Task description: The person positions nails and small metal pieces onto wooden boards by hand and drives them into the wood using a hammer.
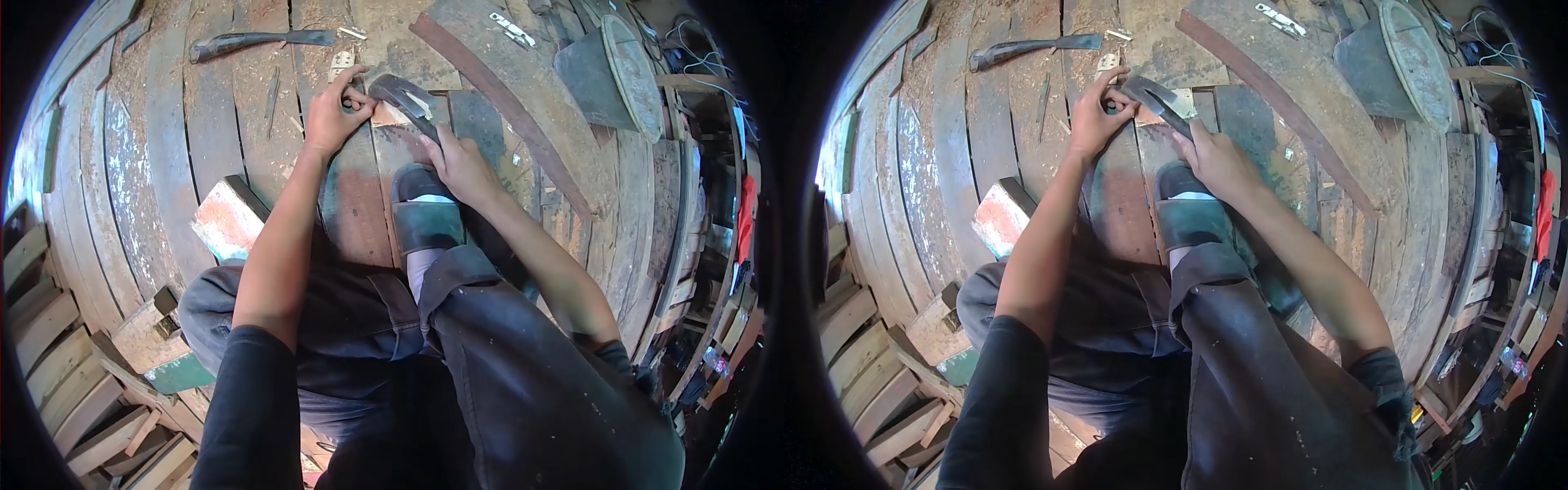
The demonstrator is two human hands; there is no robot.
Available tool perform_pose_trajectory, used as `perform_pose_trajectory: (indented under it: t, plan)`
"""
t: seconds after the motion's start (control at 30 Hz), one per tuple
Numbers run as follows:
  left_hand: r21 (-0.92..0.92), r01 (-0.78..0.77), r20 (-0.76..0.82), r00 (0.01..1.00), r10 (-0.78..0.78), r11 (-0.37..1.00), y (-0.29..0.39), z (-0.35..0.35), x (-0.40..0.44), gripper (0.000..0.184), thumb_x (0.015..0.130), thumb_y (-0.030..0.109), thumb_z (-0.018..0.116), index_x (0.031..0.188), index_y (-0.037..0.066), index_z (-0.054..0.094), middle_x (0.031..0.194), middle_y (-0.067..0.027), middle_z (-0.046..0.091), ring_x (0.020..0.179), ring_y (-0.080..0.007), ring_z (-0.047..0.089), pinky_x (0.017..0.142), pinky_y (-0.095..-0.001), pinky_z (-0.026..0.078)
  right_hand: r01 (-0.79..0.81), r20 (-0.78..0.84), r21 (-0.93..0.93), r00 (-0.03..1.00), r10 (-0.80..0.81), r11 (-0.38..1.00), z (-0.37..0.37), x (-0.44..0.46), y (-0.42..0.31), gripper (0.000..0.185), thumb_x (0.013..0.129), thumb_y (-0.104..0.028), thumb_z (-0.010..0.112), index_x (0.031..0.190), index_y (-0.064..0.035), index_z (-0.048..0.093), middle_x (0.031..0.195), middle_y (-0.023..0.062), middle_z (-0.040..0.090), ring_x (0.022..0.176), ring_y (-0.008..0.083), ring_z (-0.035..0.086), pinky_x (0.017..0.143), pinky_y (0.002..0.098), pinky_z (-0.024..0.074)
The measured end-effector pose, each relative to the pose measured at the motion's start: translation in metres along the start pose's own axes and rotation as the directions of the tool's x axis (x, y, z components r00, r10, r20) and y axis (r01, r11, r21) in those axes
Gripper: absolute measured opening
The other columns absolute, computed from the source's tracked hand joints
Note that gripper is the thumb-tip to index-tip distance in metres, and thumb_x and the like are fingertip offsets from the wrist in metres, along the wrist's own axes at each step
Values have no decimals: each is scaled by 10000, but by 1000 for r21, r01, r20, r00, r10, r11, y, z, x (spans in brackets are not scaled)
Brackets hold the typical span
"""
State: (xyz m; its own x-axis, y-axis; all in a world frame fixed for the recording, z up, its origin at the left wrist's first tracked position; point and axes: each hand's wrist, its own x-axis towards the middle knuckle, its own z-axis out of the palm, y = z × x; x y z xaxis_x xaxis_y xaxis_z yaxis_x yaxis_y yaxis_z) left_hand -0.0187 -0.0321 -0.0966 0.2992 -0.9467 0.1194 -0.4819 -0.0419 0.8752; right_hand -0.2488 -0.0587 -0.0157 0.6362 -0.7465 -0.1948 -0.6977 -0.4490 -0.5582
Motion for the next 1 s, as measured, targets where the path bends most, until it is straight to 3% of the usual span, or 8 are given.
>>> perform_pose_trajectory:
  t: [0.07, 0.23, 0.3, 0.57, 0.63, 0.73, 0.83, 1.0]
  plan:
    - [23, -10, -3, 1000, 10, 1000, 1, -2, 0, 611, 735, 94, 787, 1301, 170, 571, 760, -42, 702, 659, -156, 637, 685, -300, 526, 29, -49, -20, 998, -30, 999, 3, -1, -3, 385, 1024, -350, 475, 1063, 28, 535, 726, 279, 635, 705, 484, 635, 628, 550, 483]
    - [32, 6, -1, 1000, -6, 999, 4, -3, -2, 610, 735, 84, 785, 1300, 179, 574, 749, -39, 692, 661, -148, 636, 685, -299, 527, -70, 14, 87, 997, 69, 994, -2, -1, -18, 391, 1025, -358, 474, 1062, 27, 533, 709, 291, 620, 697, 494, 626, 623, 556, 472]
    - [-21, 17, -16, 1000, -17, 1000, 5, -2, -1, 631, 717, 81, 795, 1304, 185, 587, 691, -21, 618, 660, -102, 584, 709, -275, 511, -70, 36, 67, 997, 67, 995, 2, 2, -17, 392, 1025, -360, 474, 1063, 26, 532, 701, 292, 618, 689, 498, 623, 616, 558, 470]
    - [4, 14, -6, 1000, -14, 1000, 2, 0, 1, 579, 749, 98, 799, 1286, 144, 587, 748, -28, 709, 655, -99, 592, 700, -269, 507, -34, -49, 87, 998, 39, 996, 1, 3, -7, 380, 1025, -353, 477, 1046, 23, 526, 677, 295, 606, 686, 506, 618, 612, 565, 465]
    - [-2, -60, -33, 998, 60, 998, 0, 1, 2, 590, 739, 103, 791, 1287, 158, 580, 742, -48, 704, 643, -157, 622, 666, -302, 519, -63, 14, 53, 998, 63, 997, 0, 7, -9, 378, 1023, -345, 482, 1045, 30, 525, 687, 301, 608, 694, 504, 621, 615, 567, 466]
    - [-3, 10, -22, 1000, -10, 1000, 2, 0, 0, 571, 747, 86, 799, 1277, 136, 594, 752, -31, 709, 662, -106, 599, 715, -270, 511, -43, -58, 133, 997, 51, 990, -2, -1, -18, 297, 1017, -284, 523, 1063, 9, 540, 679, 285, 595, 687, 498, 612, 590, 536, 443]
    - [-13, -23, -7, 1000, 23, 1000, 1, -1, 1, 578, 750, 88, 795, 1288, 127, 589, 757, -32, 711, 663, -109, 601, 717, -270, 513, -103, 14, 55, 995, 103, 993, 7, 1, -16, 305, 1020, -285, 516, 1065, 16, 531, 671, 284, 593, 685, 499, 610, 585, 541, 442]
    - [5, 0, -10, 1000, 0, 1000, 0, 1, -1, 599, 746, 81, 793, 1303, 134, 580, 763, -37, 711, 667, -106, 602, 714, -266, 513, -47, -62, 66, 997, 51, 997, -6, -1, -17, 358, 1019, -331, 500, 1038, 25, 528, 700, 305, 611, 695, 503, 625, 596, 566, 469]
